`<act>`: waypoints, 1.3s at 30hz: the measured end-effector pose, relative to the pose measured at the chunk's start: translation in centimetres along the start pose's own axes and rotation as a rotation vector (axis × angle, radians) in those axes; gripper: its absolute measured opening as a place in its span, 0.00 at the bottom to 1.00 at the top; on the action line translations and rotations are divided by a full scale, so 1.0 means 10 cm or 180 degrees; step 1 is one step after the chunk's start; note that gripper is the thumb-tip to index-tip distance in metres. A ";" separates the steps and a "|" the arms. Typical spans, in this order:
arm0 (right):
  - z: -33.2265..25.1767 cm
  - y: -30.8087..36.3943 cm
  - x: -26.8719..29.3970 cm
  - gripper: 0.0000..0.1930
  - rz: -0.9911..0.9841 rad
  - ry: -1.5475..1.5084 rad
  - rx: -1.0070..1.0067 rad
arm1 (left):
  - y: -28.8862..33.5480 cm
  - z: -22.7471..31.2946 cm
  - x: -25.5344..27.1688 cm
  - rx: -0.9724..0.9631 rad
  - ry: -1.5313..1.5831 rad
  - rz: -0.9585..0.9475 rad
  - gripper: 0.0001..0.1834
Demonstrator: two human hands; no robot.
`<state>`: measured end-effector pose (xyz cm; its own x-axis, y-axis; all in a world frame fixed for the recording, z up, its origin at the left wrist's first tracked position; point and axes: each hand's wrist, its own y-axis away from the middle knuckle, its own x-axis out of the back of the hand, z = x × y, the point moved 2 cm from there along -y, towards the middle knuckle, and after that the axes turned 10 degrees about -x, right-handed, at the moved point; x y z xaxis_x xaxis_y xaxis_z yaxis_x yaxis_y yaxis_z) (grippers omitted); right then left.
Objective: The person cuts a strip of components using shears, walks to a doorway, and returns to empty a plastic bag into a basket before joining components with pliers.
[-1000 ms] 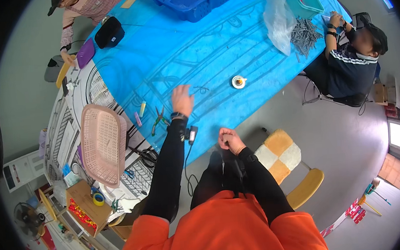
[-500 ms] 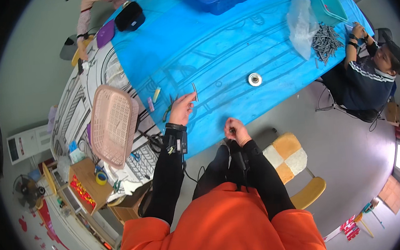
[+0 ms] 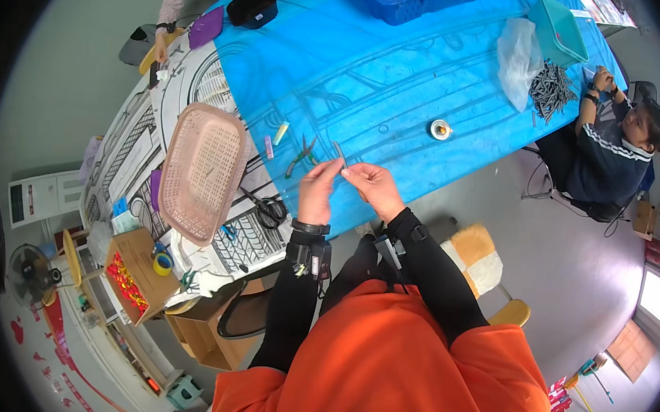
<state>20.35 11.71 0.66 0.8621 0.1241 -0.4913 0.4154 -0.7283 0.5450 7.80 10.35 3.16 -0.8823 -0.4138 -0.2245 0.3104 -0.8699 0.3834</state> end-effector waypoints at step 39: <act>0.31 0.57 0.86 0.08 0.0390 0.1758 0.0564 | 0.42 -0.59 0.36 0.1073 -0.1349 -0.1605 0.18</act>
<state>29.23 6.60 -2.55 0.9439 0.3297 0.0202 0.2895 -0.8550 0.4303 8.02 3.66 -1.36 -0.9712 0.2130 -0.1070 -0.2342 -0.7690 0.5948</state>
